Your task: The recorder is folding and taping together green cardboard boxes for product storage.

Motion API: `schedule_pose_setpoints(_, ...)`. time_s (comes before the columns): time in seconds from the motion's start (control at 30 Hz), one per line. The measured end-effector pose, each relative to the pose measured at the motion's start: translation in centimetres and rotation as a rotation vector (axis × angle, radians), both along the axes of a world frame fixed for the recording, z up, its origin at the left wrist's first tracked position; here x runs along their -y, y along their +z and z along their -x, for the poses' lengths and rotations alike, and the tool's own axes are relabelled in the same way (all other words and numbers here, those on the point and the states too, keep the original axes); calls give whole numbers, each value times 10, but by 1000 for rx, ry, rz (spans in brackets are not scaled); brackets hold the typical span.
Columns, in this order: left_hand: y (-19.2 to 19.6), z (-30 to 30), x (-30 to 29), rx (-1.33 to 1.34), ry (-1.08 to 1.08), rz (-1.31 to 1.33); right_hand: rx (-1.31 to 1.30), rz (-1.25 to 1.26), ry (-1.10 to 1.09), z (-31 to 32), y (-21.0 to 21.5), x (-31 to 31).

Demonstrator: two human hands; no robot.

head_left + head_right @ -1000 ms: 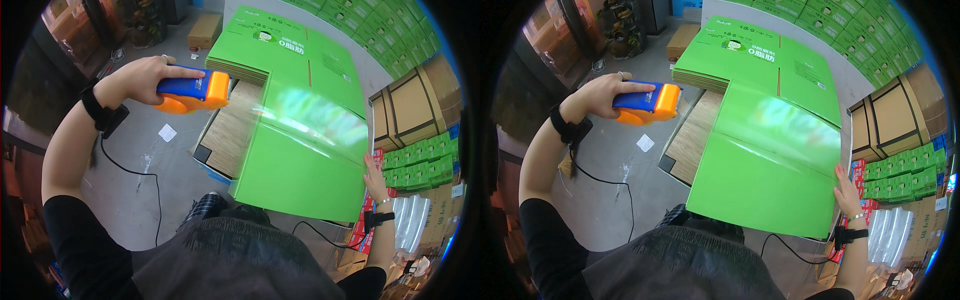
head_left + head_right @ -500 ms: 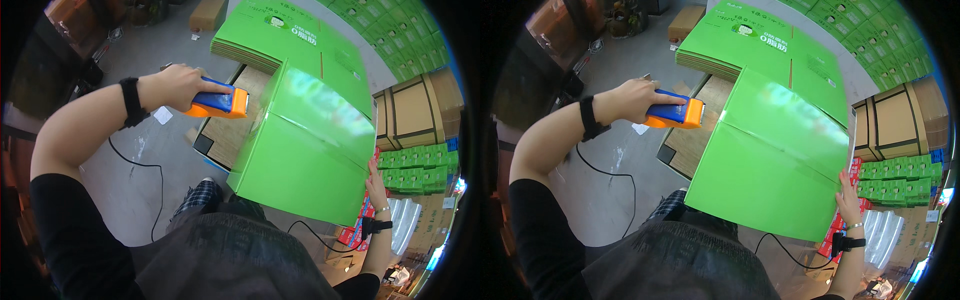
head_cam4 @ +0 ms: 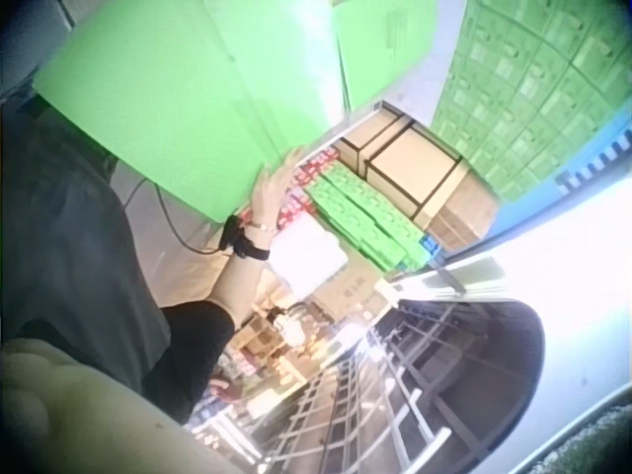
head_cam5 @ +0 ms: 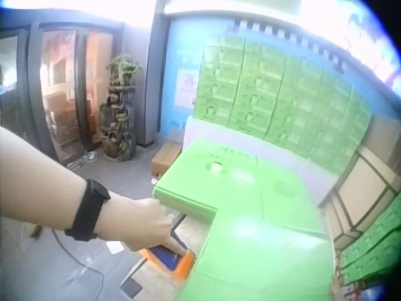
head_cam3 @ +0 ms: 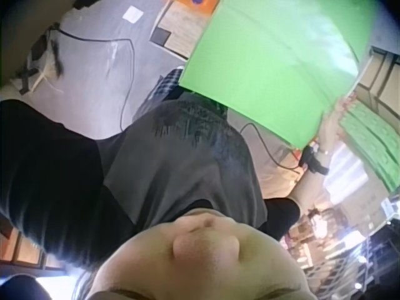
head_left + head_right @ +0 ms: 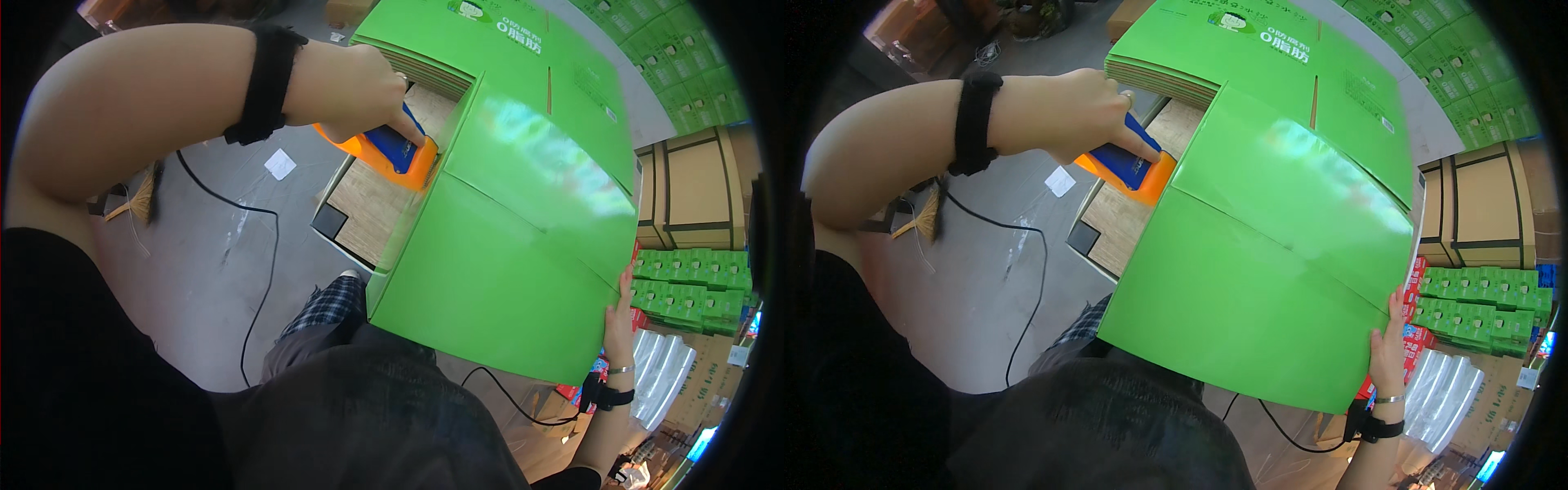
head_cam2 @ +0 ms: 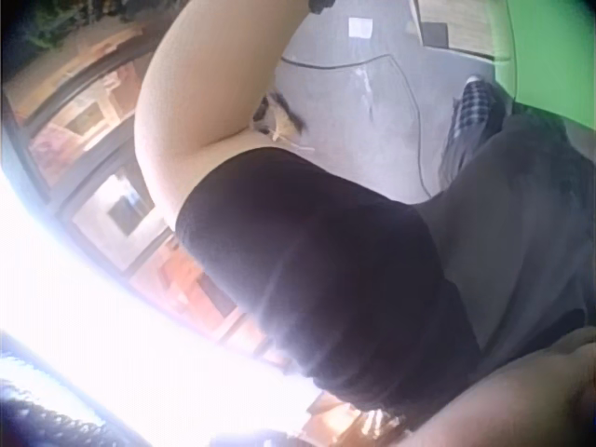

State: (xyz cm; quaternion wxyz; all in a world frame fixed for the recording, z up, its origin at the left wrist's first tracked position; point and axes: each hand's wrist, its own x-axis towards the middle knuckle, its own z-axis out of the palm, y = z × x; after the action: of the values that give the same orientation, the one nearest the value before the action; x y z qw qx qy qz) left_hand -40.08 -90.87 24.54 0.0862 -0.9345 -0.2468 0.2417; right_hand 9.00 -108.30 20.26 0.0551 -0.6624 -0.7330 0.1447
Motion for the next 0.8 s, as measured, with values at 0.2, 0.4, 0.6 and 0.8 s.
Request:
schedule_pose_setpoints(0.2,-2,3,-1,-28,59,52,46,18,26,20,19,-6)
schedule_pose_setpoints(0.4,-13,21,4,65,23,23,677,8,309,133,99,-56)
schedule_pose_setpoints(0.6,-25,30,12,81,117,63,51,-330,1030,282,30,-130)
schedule_pose_setpoints(0.8,-46,44,17,258,113,33,65,-44,1140,286,4,-155)
